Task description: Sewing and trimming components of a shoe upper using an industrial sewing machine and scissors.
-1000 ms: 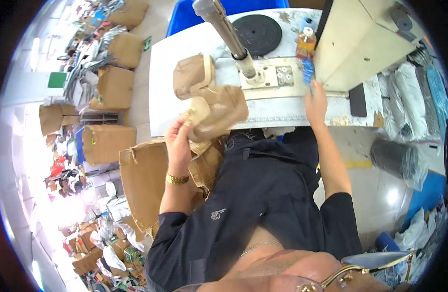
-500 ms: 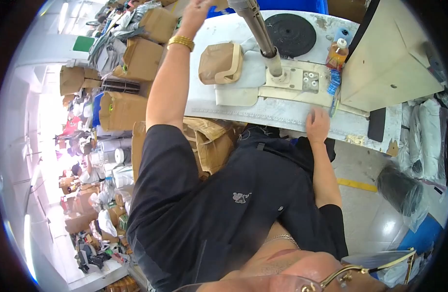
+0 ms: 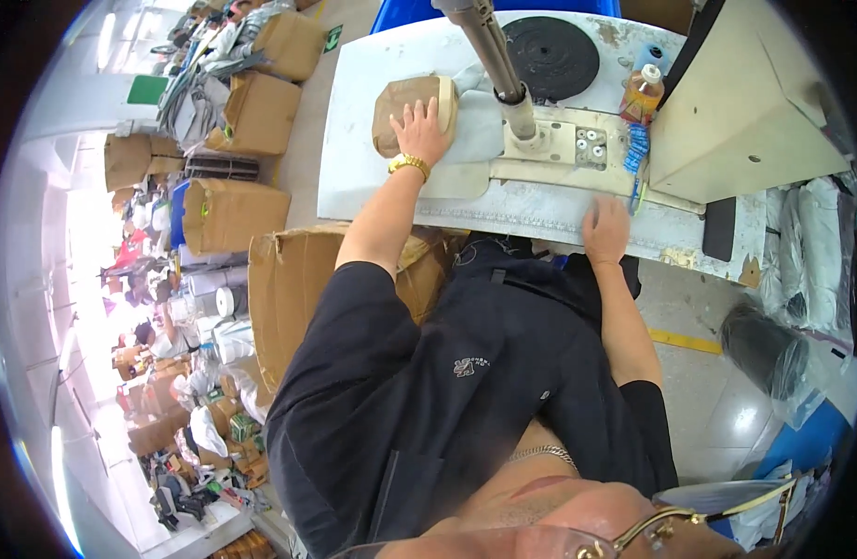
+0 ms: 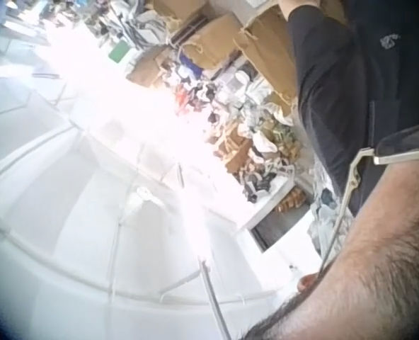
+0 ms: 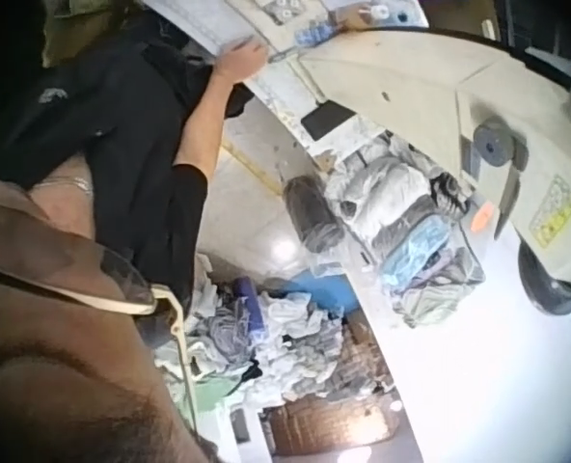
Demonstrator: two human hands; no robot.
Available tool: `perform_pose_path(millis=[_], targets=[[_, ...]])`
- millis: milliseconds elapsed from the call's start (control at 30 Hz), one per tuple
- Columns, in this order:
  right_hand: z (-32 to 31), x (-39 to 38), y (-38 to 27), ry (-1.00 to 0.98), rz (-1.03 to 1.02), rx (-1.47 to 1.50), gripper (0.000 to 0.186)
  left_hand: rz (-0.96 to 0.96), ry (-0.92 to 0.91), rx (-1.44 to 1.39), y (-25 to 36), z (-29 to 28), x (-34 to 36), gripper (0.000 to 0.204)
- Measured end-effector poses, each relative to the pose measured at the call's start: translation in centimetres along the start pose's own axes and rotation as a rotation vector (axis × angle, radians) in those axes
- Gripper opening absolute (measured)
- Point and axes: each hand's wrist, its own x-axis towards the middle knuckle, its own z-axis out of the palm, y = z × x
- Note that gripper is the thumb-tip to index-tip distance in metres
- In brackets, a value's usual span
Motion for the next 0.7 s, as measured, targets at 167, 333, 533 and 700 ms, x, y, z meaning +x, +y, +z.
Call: perform_pose_path(millis=[167, 333, 533, 700], targets=[[0.3, 0.0, 0.1, 0.002, 0.005, -0.014, 0.026, -0.066, 0.023, -0.126, -1.5, -1.4, 2.1, 0.054], [0.1, -0.1, 0.4, -0.013, 0.004, -0.032, 0.025, -0.263, 0.275, -0.485, -5.6, -9.3, 1.7, 0.035], [0.0, 0.3, 0.9, -0.046, 0.058, 0.047, 0.034, -0.384, 0.466, -1.515, -5.6, -14.6, -4.0, 0.017], [-3.9, 1.7, -8.6, -0.426, 0.189, 0.803, 0.059, -0.645, 0.280, -2.161, -1.0, -13.9, -8.9, 0.025]])
